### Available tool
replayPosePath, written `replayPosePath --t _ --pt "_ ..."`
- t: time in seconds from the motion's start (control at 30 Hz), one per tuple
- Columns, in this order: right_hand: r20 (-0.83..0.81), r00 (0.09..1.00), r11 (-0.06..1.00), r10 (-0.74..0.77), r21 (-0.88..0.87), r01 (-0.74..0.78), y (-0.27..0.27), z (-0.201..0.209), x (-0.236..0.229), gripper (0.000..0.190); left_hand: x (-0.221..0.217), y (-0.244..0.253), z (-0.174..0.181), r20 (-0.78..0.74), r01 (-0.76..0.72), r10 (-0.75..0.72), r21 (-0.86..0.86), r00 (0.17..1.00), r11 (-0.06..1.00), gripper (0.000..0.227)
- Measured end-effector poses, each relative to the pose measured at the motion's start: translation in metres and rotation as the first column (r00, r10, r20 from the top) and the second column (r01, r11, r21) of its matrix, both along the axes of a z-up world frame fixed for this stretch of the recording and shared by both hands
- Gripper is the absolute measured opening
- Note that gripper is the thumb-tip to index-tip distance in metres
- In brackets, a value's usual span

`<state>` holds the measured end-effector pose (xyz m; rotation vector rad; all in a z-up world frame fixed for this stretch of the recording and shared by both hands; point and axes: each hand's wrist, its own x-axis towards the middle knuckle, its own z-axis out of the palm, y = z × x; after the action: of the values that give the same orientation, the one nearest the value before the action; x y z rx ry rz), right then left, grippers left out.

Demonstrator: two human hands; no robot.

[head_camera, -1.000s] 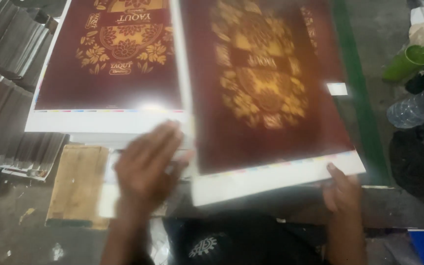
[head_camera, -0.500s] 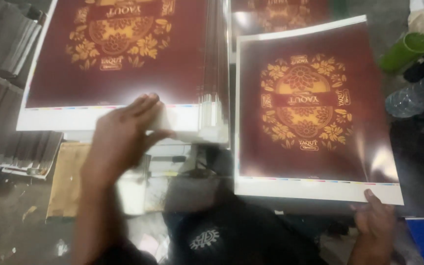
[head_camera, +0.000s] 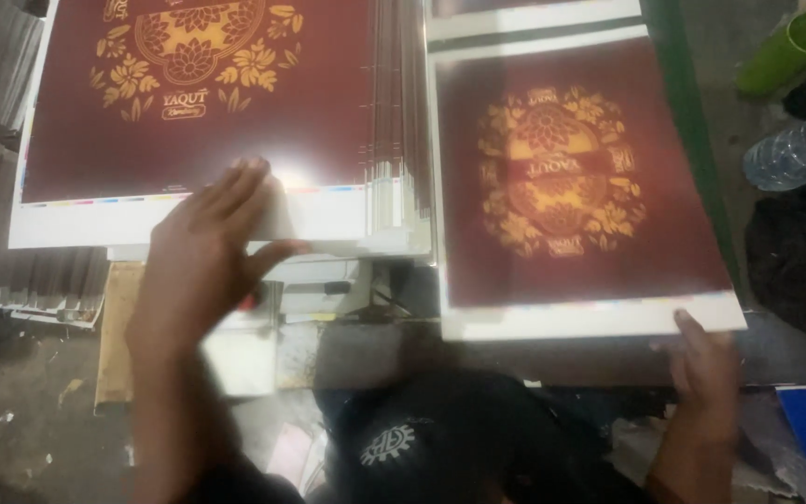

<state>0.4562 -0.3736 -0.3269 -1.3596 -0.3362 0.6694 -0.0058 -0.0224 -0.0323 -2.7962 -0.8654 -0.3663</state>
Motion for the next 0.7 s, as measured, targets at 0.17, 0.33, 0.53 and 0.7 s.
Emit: replayPosePath --t 0.17,0.33,0.53,0.7 --pt "-0.023 0.999 0.999 0.037 -0.023 -0.038 0.040 -0.061 0.055 0.033 -0.002 0.010 0.009 -0.069 -0.020 0.015 -0.075 0.998 0.997 0.065" --pt "-0.090 0.995 0.996 0.042 -0.076 -0.049 0.078 -0.025 0.047 0.043 -0.009 0.013 0.033 0.070 -0.025 0.049 -0.315 0.996 0.949 0.049" --pt "-0.082 0.994 0.951 -0.073 -0.305 0.045 0.073 -0.024 0.018 0.060 -0.017 0.011 0.020 0.522 -0.019 -0.078 0.178 0.849 0.984 0.015" --pt "-0.045 0.995 0.967 0.093 -0.233 -0.101 0.097 0.018 -0.038 0.056 0.047 -0.022 0.010 0.590 0.147 -0.362 0.380 0.722 0.913 0.020"
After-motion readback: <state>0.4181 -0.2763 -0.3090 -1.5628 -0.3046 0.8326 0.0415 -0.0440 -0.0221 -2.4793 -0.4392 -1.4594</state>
